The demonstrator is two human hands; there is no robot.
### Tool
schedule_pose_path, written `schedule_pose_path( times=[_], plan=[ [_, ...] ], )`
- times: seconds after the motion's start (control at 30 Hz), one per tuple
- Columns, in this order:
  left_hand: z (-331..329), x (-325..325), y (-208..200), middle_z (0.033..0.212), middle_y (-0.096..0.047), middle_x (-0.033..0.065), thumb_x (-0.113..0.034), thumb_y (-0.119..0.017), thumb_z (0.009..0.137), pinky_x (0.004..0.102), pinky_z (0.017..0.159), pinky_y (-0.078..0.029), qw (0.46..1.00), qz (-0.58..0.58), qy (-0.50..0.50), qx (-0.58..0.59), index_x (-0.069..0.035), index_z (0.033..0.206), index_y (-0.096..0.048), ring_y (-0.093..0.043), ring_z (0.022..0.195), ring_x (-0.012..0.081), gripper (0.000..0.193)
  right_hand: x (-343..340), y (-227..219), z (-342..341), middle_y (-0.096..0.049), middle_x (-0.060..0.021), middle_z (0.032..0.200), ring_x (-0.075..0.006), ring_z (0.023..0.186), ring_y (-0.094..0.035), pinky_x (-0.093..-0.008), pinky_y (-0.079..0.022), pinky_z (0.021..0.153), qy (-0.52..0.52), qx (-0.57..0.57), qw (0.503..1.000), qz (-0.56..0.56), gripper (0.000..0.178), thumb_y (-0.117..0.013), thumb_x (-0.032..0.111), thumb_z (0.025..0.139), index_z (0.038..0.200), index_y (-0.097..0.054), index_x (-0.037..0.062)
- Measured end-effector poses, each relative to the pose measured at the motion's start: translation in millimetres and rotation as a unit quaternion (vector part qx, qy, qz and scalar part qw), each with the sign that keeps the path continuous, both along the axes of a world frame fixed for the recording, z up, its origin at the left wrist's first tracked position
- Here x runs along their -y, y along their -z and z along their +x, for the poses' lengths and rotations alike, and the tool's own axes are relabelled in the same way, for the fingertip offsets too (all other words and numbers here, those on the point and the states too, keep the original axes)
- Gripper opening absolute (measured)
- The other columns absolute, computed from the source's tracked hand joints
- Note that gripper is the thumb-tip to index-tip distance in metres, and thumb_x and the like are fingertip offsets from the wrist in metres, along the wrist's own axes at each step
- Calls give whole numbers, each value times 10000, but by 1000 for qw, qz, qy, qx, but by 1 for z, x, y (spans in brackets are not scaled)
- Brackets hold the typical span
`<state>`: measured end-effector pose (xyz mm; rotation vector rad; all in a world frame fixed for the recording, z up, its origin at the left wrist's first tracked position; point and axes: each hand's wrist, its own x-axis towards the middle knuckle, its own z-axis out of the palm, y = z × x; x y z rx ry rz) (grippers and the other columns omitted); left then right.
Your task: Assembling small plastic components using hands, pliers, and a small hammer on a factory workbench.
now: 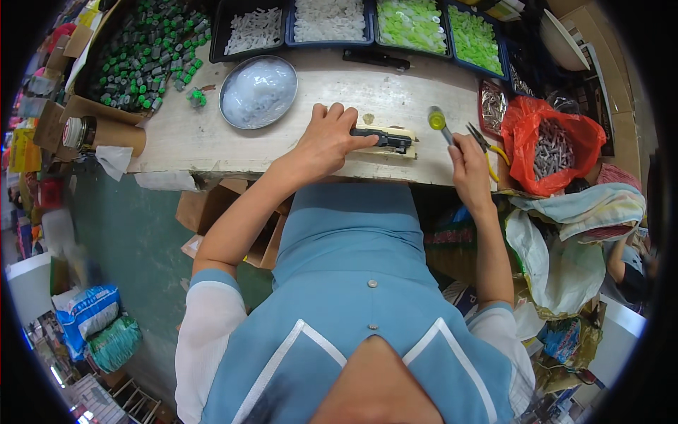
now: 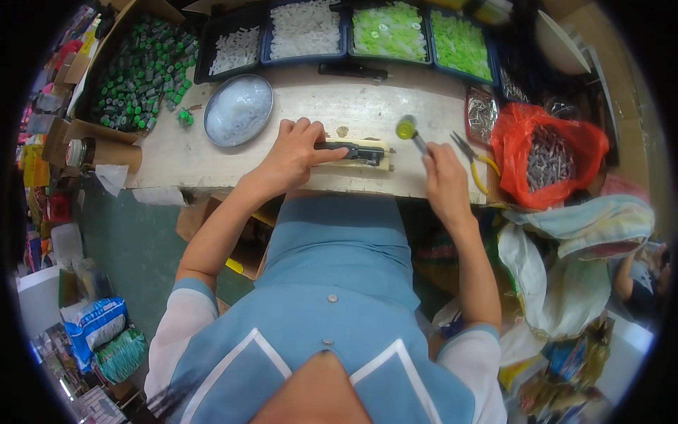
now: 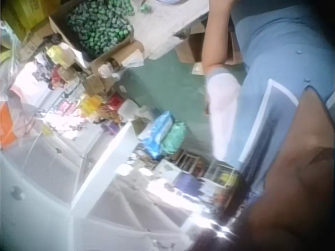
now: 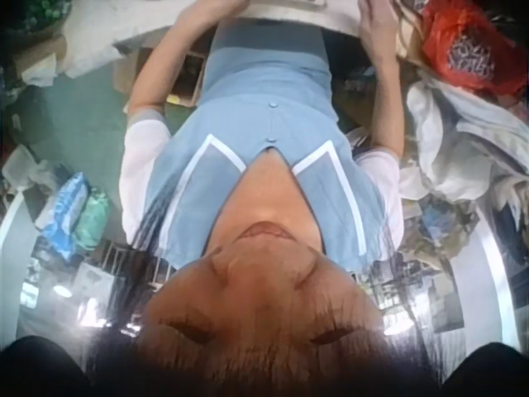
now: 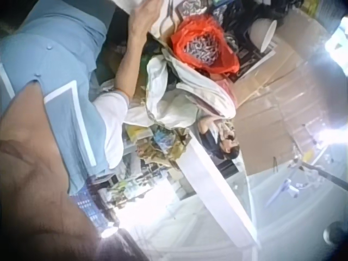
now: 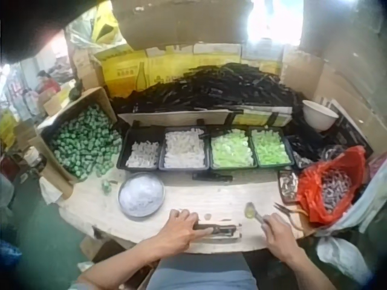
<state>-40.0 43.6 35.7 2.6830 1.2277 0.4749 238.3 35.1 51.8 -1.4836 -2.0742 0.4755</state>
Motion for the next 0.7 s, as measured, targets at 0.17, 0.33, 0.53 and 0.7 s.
schedule_pose_path(
  times=[0.17,0.33,0.53,0.7],
  plan=[
    [2,-1,-7,885,-460,64,80,-525,673,325,710,-281,999,-7,1,-46,-249,1076,-651,-413,838,224,535,15,-23,-33,-557,-183,800,-388,702,-551,-452,-427,600,-63,47,997,6,140,-504,97,858,980,-522,29],
    [4,-2,-8,898,-462,72,73,-508,695,324,702,-288,999,-8,10,-52,-261,1094,-643,-419,849,228,538,13,-40,-41,-580,-168,818,-377,688,-564,-467,-436,591,-66,73,995,23,135,-497,124,860,972,-518,52],
    [5,-2,-8,910,-472,71,59,-509,699,326,690,-316,998,2,11,-69,-257,1082,-647,-433,849,232,515,11,-36,-48,-589,-175,784,-381,662,-572,-461,-450,578,-65,222,971,-64,105,-471,145,860,885,-506,49],
    [6,-2,-11,921,-479,71,58,-503,694,326,690,-330,998,-3,13,-68,-256,1085,-647,-440,858,237,522,15,-43,-51,-582,-160,695,-362,587,-576,-459,-448,524,-61,120,989,57,122,-482,155,852,907,-494,47]
  ],
)
